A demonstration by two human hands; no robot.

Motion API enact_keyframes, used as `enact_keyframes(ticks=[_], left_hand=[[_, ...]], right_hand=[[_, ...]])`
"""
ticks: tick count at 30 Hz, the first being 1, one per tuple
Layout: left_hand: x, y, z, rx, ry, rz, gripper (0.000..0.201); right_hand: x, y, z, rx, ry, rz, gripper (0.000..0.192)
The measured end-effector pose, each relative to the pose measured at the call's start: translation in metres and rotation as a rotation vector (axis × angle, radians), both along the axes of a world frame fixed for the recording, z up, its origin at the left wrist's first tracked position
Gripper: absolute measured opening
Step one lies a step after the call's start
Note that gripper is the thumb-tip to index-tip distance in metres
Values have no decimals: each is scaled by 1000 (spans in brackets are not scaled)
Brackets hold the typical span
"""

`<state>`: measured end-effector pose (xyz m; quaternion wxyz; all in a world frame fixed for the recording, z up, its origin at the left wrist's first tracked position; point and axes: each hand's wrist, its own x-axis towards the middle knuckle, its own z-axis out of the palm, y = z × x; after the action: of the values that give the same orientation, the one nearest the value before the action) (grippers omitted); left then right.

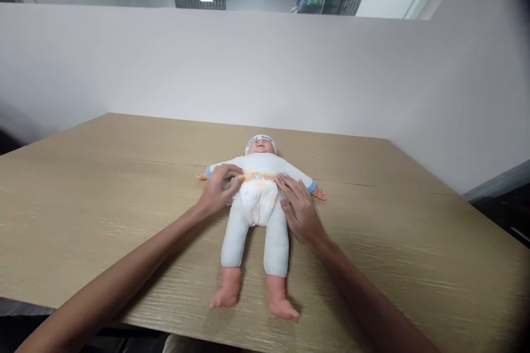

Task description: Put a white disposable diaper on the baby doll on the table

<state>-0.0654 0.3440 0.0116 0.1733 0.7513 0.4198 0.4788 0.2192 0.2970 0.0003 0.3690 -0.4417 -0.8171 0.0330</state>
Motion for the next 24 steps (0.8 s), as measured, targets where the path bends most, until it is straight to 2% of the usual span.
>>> enact_keyframes(ticks=[3, 5, 9, 12, 14, 17, 21, 24], left_hand=[[-37, 2, -24, -25, 146, 94, 22], [-52, 2, -33, -82, 262, 139, 25], [-56, -1, -34, -234, 483, 222, 31], [-53, -2, -29, -316, 531, 246, 31], [-53, -1, -27, -340, 534, 252, 33], [-57, -1, -27, -370, 554, 279, 38], [-64, -1, -25, -390, 601, 311, 44], [-67, -1, -24, -388, 622, 261, 43]], right_hand=[[-5, -2, 14, 42, 71, -27, 49], [-13, -3, 29, 77, 103, -34, 43], [-42, 4, 64, 61, 45, 19, 24], [-68, 16, 81, -29, -97, 75, 19], [-84, 25, 84, -73, -185, 62, 17], [-98, 36, 79, -129, -245, -8, 14], [-100, 42, 71, -161, -222, -67, 19], [-99, 42, 69, -168, -210, -72, 23]])
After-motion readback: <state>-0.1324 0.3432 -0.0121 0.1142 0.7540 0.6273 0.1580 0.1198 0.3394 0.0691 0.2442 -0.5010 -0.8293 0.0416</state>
